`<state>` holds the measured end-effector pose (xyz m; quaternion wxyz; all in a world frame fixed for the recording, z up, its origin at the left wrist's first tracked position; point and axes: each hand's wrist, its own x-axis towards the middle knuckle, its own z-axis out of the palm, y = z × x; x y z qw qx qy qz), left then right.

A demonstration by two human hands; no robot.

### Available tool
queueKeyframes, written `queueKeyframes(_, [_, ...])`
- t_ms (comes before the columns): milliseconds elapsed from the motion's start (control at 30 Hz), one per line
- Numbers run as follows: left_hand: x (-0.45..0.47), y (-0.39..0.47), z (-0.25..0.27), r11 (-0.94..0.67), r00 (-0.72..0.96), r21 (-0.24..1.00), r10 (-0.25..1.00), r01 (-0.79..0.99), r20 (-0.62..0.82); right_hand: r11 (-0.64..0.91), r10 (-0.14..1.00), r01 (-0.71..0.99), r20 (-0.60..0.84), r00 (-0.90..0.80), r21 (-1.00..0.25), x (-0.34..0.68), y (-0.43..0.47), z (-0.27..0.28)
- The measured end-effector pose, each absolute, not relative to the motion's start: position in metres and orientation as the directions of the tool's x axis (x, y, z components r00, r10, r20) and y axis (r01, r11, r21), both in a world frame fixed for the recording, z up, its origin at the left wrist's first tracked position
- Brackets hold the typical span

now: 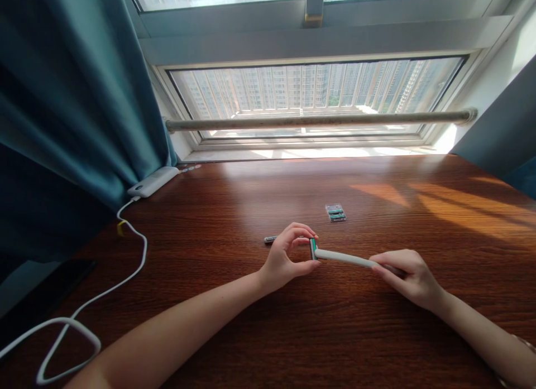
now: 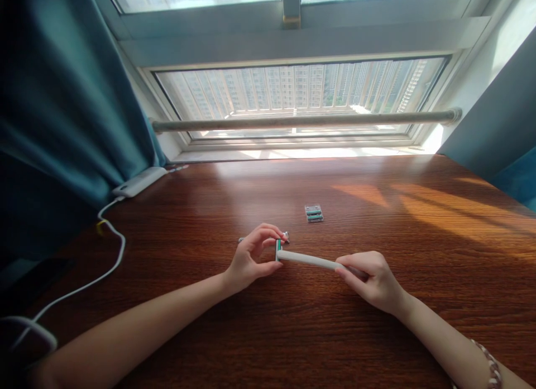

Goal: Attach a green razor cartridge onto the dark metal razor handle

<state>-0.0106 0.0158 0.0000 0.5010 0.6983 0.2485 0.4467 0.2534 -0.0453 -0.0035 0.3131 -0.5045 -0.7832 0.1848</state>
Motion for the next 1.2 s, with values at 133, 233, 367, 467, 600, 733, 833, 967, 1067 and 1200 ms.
queueKeyframes(133, [-0.0106,0.0162,-0.0013,-0.387,0.485,0.920,0.793,-0.069,0.369,0.386,0.921,0.684,0.305,-0.243,-0.620,0.2519,-0.0440,-0.0039])
queueKeyframes(233, [-0.0105,0.0169,-0.0021,-0.390,0.474,0.919,0.798,-0.061,0.371,0.363,0.925,0.696,0.326,-0.194,-0.619,0.2522,-0.0444,-0.0041])
queueKeyframes(367, [-0.0102,0.0176,-0.0025,-0.382,0.497,0.920,0.783,-0.093,0.375,0.393,0.915,0.704,0.329,-0.234,-0.592,0.2536,-0.0463,-0.0054])
queueKeyframes(467, [-0.0102,0.0175,-0.0029,-0.389,0.504,0.916,0.775,-0.098,0.382,0.399,0.914,0.712,0.318,-0.253,-0.578,0.2544,-0.0461,-0.0072])
queueKeyframes(600, [-0.0101,0.0170,-0.0035,-0.400,0.506,0.913,0.774,-0.076,0.381,0.355,0.924,0.733,0.336,-0.182,-0.580,0.2552,-0.0449,-0.0081])
queueKeyframes(733, [-0.0102,0.0172,-0.0044,-0.404,0.505,0.911,0.770,-0.087,0.390,0.421,0.901,0.715,0.351,-0.256,-0.558,0.2548,-0.0457,-0.0083])
queueKeyframes(833, [-0.0103,0.0178,-0.0053,-0.408,0.500,0.909,0.770,-0.089,0.395,0.438,0.890,0.716,0.371,-0.263,-0.543,0.2549,-0.0457,-0.0096])
queueKeyframes(967, [-0.0094,0.0183,-0.0046,-0.419,0.511,0.905,0.764,-0.070,0.393,0.456,0.871,0.725,0.426,-0.245,-0.516,0.2566,-0.0462,-0.0100])
queueKeyframes(1067, [-0.0083,0.0178,-0.0035,-0.419,0.523,0.907,0.767,-0.031,0.372,0.534,0.834,0.713,0.425,-0.353,-0.454,0.2566,-0.0475,-0.0090])
queueKeyframes(1200, [-0.0078,0.0168,-0.0049,-0.439,0.535,0.898,0.761,0.008,0.368,0.564,0.810,0.729,0.431,-0.397,-0.388,0.2554,-0.0470,-0.0093])
